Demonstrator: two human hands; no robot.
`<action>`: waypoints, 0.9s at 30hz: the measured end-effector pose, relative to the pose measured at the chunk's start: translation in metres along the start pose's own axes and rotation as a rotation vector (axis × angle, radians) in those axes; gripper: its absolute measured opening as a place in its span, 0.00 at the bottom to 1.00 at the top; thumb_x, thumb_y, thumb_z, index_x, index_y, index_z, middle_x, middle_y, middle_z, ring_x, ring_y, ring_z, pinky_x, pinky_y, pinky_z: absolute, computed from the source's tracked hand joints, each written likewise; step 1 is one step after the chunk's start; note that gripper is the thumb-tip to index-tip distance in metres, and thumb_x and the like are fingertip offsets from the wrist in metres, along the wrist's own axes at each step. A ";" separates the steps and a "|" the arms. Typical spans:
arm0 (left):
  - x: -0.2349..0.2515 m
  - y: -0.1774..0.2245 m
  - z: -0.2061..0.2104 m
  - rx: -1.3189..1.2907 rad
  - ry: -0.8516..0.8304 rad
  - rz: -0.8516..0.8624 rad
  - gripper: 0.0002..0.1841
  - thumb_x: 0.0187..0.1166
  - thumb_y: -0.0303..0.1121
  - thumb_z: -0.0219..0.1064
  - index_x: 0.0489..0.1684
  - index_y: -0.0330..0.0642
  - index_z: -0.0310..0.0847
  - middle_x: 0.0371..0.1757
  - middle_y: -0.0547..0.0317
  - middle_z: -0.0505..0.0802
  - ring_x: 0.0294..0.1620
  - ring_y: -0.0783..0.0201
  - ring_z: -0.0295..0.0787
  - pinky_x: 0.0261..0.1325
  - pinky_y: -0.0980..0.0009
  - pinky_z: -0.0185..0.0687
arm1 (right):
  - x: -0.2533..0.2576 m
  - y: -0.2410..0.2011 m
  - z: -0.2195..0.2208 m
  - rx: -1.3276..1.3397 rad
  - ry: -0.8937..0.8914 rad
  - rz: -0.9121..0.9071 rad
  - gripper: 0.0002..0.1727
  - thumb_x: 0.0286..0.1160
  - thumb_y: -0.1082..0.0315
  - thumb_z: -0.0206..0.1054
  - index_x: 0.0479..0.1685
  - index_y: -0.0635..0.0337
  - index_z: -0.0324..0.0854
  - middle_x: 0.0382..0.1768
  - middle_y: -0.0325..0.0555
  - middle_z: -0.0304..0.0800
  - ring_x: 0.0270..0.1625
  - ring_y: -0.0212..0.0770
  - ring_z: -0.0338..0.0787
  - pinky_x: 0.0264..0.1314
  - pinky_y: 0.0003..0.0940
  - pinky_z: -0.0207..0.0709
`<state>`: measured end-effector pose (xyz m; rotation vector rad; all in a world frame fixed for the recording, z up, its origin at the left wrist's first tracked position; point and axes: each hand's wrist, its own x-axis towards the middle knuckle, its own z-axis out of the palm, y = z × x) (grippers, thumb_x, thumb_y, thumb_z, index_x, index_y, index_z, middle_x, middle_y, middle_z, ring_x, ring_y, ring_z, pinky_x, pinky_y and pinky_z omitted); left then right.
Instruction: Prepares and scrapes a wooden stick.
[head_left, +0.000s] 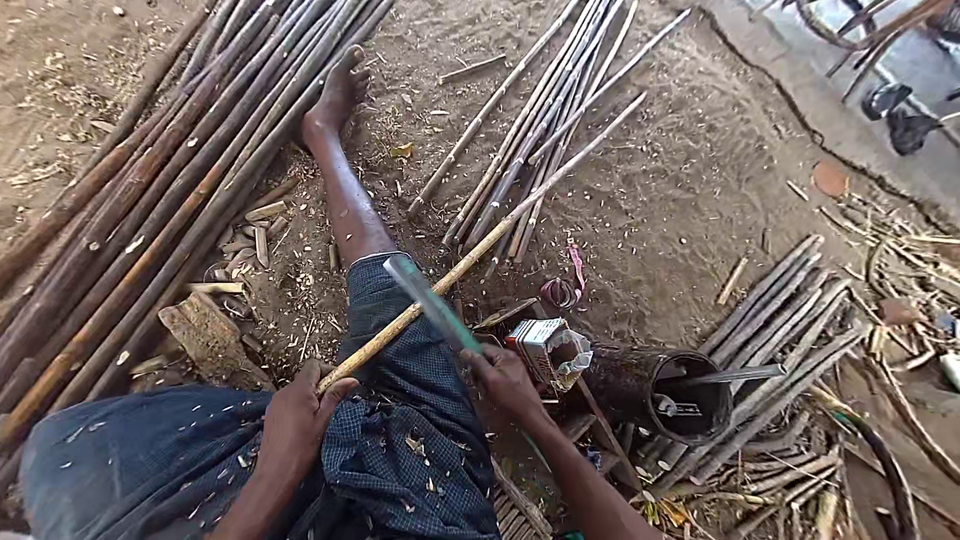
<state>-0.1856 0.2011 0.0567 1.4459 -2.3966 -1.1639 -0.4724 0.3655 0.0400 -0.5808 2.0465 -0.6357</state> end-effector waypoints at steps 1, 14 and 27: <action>0.001 0.003 0.002 0.000 0.008 -0.002 0.27 0.78 0.64 0.63 0.49 0.47 0.83 0.24 0.63 0.85 0.25 0.59 0.84 0.30 0.52 0.79 | 0.005 0.003 -0.004 0.061 0.061 0.008 0.30 0.87 0.36 0.55 0.44 0.56 0.84 0.17 0.46 0.77 0.16 0.43 0.75 0.20 0.43 0.73; 0.018 -0.001 -0.006 -0.242 -0.191 -0.144 0.19 0.84 0.56 0.62 0.39 0.50 0.83 0.20 0.63 0.80 0.22 0.63 0.76 0.28 0.58 0.72 | -0.019 0.001 0.005 -0.239 -0.096 -0.135 0.27 0.83 0.39 0.60 0.40 0.55 0.88 0.26 0.46 0.86 0.32 0.46 0.87 0.39 0.54 0.81; 0.025 -0.006 -0.002 -0.647 -0.362 -0.277 0.17 0.89 0.46 0.59 0.34 0.44 0.84 0.14 0.65 0.69 0.12 0.71 0.58 0.17 0.74 0.56 | -0.008 0.003 -0.002 -0.008 0.083 0.005 0.29 0.86 0.37 0.56 0.44 0.57 0.85 0.20 0.47 0.81 0.20 0.45 0.81 0.26 0.49 0.79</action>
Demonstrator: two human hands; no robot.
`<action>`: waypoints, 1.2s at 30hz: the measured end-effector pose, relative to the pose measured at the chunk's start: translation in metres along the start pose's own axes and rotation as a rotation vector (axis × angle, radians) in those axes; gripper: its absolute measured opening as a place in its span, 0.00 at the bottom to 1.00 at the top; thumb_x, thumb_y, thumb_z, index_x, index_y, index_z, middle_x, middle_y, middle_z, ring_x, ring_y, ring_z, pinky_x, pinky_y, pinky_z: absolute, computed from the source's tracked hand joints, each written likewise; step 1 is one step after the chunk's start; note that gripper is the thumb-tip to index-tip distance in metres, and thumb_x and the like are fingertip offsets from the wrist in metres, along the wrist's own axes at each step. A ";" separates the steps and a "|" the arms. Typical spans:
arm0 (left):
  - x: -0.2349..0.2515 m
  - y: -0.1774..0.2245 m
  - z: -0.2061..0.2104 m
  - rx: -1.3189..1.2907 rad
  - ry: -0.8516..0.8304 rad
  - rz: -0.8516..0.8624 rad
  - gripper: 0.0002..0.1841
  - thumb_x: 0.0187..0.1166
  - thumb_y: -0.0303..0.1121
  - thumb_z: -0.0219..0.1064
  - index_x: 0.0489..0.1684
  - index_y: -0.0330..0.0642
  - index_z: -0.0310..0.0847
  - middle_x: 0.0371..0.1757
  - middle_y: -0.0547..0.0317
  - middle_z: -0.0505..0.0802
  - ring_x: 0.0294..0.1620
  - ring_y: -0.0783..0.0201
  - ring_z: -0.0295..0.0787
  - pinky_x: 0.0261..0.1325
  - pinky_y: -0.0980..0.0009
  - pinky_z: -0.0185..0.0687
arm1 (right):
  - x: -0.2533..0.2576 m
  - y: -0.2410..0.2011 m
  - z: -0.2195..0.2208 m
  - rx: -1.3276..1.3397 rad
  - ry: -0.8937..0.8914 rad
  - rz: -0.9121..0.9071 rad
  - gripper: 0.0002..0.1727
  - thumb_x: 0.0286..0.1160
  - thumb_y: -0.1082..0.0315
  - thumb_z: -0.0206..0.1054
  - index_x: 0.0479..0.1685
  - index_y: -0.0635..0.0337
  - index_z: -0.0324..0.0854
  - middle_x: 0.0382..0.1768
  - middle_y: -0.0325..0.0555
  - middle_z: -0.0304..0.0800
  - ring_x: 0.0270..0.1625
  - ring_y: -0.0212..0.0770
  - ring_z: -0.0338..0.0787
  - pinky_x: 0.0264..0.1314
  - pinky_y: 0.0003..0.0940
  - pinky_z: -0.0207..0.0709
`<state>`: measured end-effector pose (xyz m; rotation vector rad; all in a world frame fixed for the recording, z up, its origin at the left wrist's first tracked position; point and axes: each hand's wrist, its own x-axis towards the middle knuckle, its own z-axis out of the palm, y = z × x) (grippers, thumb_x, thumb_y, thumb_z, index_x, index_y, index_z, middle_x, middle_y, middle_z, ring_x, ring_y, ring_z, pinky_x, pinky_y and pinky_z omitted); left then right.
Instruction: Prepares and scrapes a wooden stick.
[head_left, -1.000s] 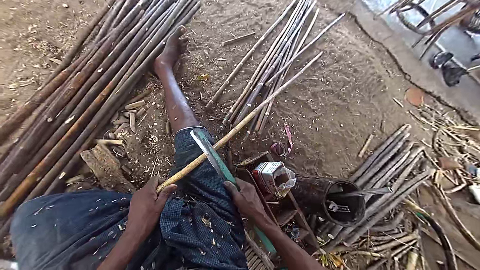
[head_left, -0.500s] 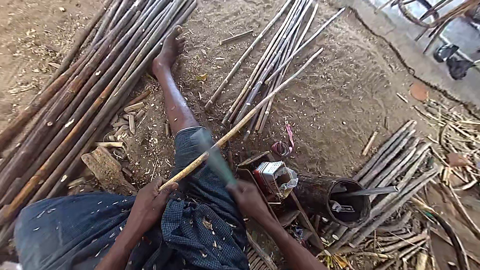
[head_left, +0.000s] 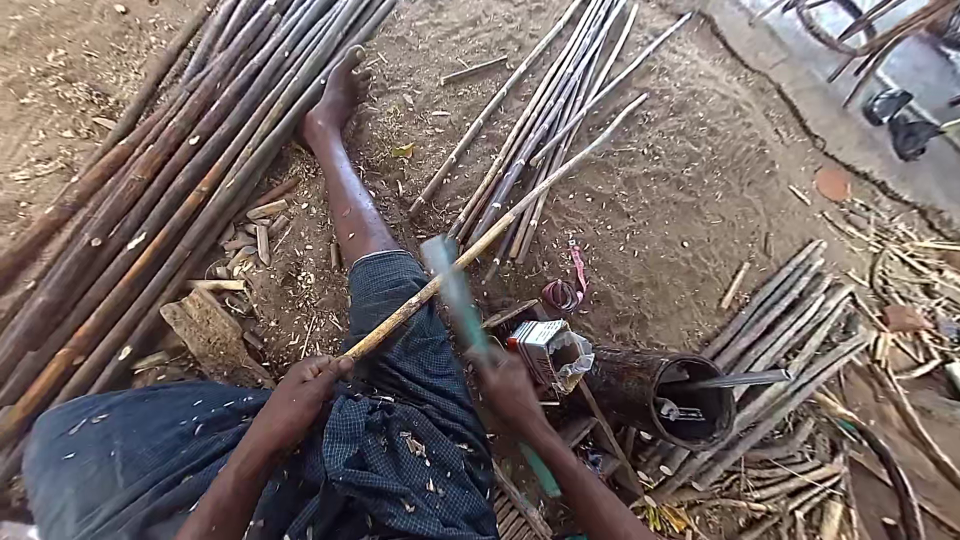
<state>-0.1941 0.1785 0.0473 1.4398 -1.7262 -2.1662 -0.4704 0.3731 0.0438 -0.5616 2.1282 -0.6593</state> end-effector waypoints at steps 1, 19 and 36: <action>-0.003 0.001 0.000 -0.021 0.011 -0.036 0.16 0.87 0.44 0.63 0.33 0.43 0.84 0.15 0.65 0.72 0.13 0.71 0.61 0.17 0.75 0.57 | -0.006 -0.001 0.004 -0.048 -0.077 -0.028 0.27 0.86 0.39 0.57 0.42 0.53 0.86 0.21 0.43 0.81 0.22 0.43 0.81 0.29 0.46 0.79; -0.008 0.008 0.011 0.669 0.318 0.199 0.21 0.75 0.57 0.73 0.43 0.48 0.83 0.24 0.59 0.85 0.27 0.56 0.84 0.33 0.48 0.77 | -0.007 -0.015 -0.006 -0.122 -0.064 0.000 0.30 0.86 0.37 0.57 0.41 0.58 0.85 0.22 0.47 0.83 0.24 0.47 0.83 0.30 0.51 0.80; 0.005 0.005 -0.006 0.109 -0.040 -0.014 0.19 0.89 0.48 0.59 0.34 0.45 0.86 0.15 0.65 0.73 0.14 0.69 0.62 0.20 0.71 0.60 | 0.008 0.007 -0.006 0.053 0.045 0.002 0.34 0.85 0.32 0.51 0.44 0.56 0.81 0.17 0.43 0.77 0.15 0.40 0.76 0.18 0.41 0.75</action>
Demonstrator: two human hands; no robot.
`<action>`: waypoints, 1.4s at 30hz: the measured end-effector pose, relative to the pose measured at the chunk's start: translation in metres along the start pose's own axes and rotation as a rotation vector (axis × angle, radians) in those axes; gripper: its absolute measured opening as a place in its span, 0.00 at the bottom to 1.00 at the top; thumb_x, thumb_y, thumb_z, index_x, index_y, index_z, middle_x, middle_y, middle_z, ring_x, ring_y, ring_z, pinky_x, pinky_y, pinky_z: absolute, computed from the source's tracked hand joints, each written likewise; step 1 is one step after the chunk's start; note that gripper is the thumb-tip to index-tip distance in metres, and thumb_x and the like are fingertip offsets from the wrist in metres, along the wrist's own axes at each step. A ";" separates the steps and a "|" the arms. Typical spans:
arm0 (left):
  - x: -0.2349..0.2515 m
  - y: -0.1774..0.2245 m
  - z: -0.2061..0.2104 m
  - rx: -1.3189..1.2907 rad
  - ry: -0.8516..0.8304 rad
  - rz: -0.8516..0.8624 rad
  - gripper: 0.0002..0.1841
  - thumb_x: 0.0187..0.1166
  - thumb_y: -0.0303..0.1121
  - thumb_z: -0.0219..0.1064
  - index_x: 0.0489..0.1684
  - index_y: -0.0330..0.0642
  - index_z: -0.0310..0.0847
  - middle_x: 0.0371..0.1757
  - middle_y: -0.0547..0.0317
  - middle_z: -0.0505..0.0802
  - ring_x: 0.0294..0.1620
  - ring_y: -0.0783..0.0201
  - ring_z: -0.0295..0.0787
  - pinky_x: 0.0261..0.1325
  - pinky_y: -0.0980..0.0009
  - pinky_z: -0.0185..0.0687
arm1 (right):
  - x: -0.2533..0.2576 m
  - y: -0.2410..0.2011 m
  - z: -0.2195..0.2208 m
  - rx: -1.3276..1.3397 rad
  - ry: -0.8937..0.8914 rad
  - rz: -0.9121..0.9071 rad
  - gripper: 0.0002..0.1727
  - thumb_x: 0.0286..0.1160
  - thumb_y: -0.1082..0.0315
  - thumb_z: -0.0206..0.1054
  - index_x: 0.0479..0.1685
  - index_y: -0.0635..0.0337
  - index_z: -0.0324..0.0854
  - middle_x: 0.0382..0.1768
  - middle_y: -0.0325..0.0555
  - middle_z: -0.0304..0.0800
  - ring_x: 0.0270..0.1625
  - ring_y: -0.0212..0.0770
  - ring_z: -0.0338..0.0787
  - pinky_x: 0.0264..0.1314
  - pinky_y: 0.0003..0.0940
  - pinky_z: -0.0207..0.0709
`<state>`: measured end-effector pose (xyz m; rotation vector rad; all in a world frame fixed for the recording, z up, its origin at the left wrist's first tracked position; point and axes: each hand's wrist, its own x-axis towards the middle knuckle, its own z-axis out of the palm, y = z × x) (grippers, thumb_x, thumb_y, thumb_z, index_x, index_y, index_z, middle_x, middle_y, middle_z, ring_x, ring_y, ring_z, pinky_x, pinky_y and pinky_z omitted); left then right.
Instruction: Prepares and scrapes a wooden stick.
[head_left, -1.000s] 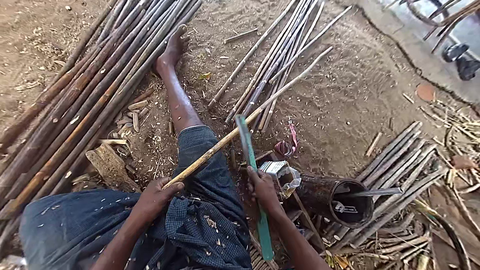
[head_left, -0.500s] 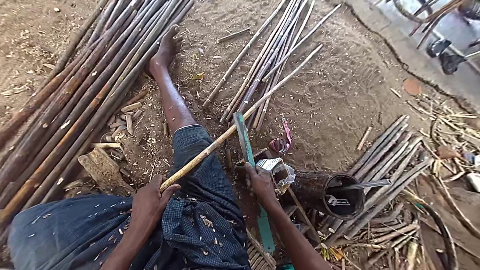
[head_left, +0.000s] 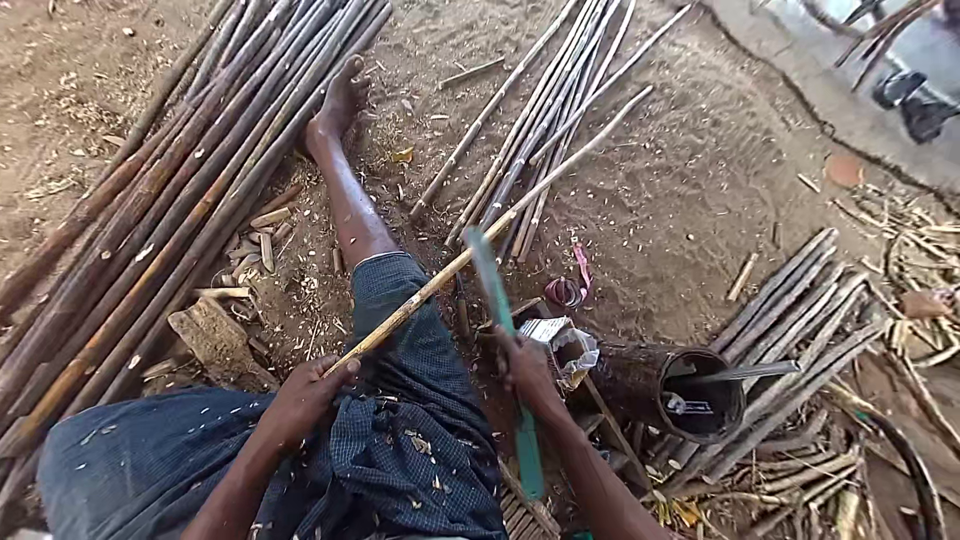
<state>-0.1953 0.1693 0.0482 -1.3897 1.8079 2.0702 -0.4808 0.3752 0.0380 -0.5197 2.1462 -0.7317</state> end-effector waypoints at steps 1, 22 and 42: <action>-0.001 -0.001 0.000 -0.032 -0.021 -0.025 0.19 0.89 0.47 0.58 0.34 0.45 0.86 0.15 0.66 0.73 0.13 0.70 0.61 0.19 0.72 0.58 | 0.000 0.000 0.002 0.007 0.012 0.012 0.33 0.86 0.32 0.51 0.44 0.56 0.80 0.17 0.44 0.76 0.14 0.41 0.76 0.18 0.42 0.76; 0.006 0.002 0.015 -0.148 0.296 0.047 0.13 0.80 0.38 0.72 0.25 0.43 0.83 0.17 0.63 0.78 0.15 0.70 0.66 0.21 0.73 0.62 | 0.010 -0.016 0.002 0.008 -0.077 -0.014 0.28 0.89 0.41 0.56 0.44 0.59 0.83 0.18 0.45 0.76 0.17 0.41 0.75 0.21 0.43 0.74; 0.001 0.011 0.014 -0.004 0.357 -0.029 0.18 0.82 0.46 0.70 0.25 0.43 0.87 0.17 0.58 0.85 0.13 0.64 0.72 0.20 0.67 0.69 | 0.000 -0.016 0.013 -0.190 -0.210 -0.178 0.26 0.86 0.42 0.59 0.39 0.57 0.85 0.23 0.46 0.83 0.26 0.45 0.84 0.32 0.51 0.80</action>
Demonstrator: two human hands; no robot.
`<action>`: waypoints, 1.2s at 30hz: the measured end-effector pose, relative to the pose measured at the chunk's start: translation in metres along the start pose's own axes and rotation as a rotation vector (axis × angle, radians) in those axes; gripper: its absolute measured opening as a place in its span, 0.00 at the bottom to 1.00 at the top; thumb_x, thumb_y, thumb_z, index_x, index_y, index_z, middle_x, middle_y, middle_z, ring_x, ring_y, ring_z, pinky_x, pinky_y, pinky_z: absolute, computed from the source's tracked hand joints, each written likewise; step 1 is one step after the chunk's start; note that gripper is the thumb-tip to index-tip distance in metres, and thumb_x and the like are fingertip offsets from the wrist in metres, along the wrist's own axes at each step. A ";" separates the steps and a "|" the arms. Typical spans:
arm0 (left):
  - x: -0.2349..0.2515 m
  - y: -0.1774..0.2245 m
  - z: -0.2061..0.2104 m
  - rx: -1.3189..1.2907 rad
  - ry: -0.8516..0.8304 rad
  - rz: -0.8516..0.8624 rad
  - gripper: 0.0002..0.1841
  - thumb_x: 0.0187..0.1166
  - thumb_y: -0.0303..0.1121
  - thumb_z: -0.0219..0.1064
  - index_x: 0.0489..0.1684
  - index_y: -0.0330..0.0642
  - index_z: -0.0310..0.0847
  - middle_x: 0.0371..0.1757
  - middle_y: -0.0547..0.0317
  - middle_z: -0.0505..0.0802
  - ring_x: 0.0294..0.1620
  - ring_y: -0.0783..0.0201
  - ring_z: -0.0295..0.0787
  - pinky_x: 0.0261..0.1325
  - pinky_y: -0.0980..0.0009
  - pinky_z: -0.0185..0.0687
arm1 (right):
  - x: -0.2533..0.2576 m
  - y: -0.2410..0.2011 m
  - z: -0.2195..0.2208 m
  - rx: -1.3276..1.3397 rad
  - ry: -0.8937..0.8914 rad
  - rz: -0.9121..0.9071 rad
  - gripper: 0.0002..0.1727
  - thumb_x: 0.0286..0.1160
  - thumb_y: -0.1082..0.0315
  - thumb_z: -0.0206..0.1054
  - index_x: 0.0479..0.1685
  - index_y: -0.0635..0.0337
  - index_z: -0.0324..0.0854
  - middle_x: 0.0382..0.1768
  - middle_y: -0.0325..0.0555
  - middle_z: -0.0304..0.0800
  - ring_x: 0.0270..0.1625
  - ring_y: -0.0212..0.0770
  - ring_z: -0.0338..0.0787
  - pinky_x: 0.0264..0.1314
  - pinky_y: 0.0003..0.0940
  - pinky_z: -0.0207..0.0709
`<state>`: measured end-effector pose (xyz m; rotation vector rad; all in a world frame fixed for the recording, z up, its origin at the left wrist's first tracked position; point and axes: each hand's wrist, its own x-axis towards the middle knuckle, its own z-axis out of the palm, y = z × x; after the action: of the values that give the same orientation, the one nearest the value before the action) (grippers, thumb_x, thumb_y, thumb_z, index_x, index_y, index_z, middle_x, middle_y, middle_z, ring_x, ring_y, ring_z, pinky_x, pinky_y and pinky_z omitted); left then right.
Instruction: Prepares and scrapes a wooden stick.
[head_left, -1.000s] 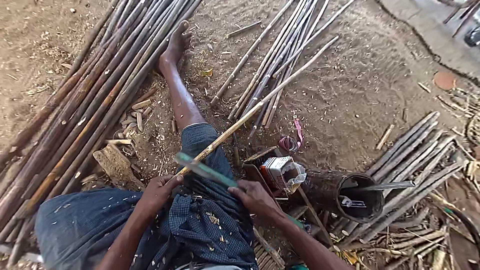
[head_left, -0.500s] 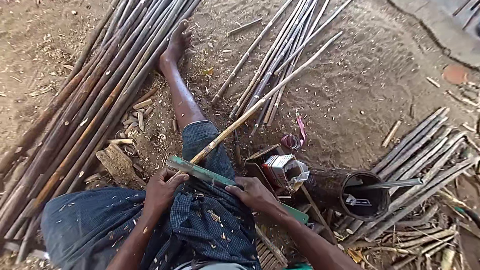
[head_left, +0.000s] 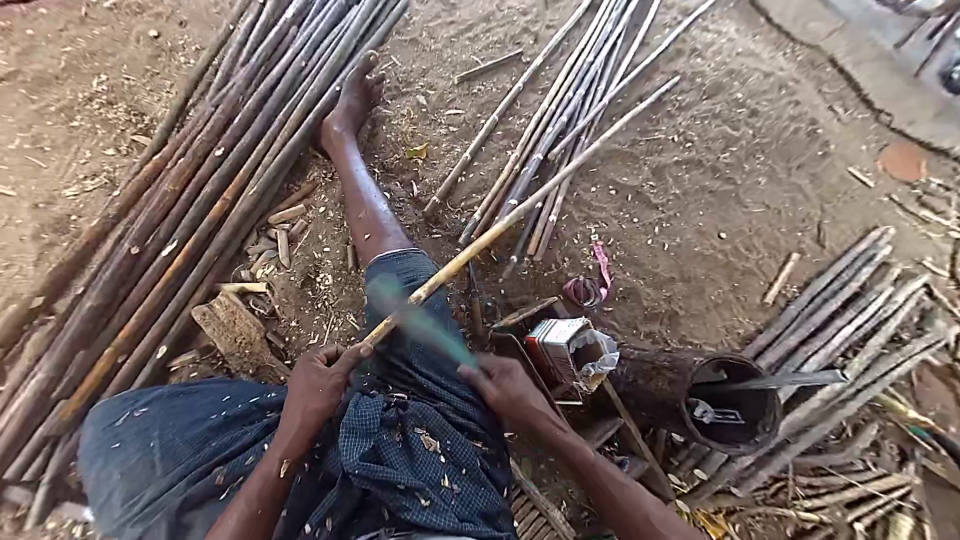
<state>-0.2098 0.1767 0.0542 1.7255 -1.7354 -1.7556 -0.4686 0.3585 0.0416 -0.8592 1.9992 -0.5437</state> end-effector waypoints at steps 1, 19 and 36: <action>0.000 -0.001 0.000 -0.015 -0.009 -0.018 0.18 0.82 0.45 0.70 0.26 0.42 0.88 0.16 0.58 0.85 0.12 0.65 0.71 0.19 0.69 0.67 | -0.005 -0.003 0.002 -0.045 -0.039 -0.017 0.24 0.85 0.42 0.61 0.38 0.54 0.86 0.24 0.45 0.84 0.28 0.44 0.85 0.34 0.52 0.80; 0.015 0.028 -0.017 -0.080 -0.237 -0.141 0.16 0.83 0.38 0.68 0.29 0.35 0.90 0.14 0.56 0.85 0.07 0.71 0.68 0.11 0.78 0.63 | 0.020 0.007 -0.008 0.262 0.152 0.141 0.27 0.89 0.43 0.57 0.44 0.61 0.83 0.18 0.44 0.77 0.17 0.40 0.77 0.21 0.42 0.75; 0.037 0.027 -0.043 -0.238 -0.612 -0.290 0.28 0.93 0.50 0.47 0.28 0.39 0.82 0.08 0.67 0.72 0.04 0.77 0.65 0.08 0.82 0.65 | 0.018 -0.001 0.003 0.256 0.148 0.119 0.28 0.89 0.40 0.54 0.42 0.57 0.83 0.18 0.44 0.78 0.17 0.42 0.77 0.22 0.44 0.76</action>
<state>-0.2061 0.1145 0.0663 1.4903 -1.4002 -2.7121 -0.4731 0.3445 0.0309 -0.5535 2.0423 -0.7934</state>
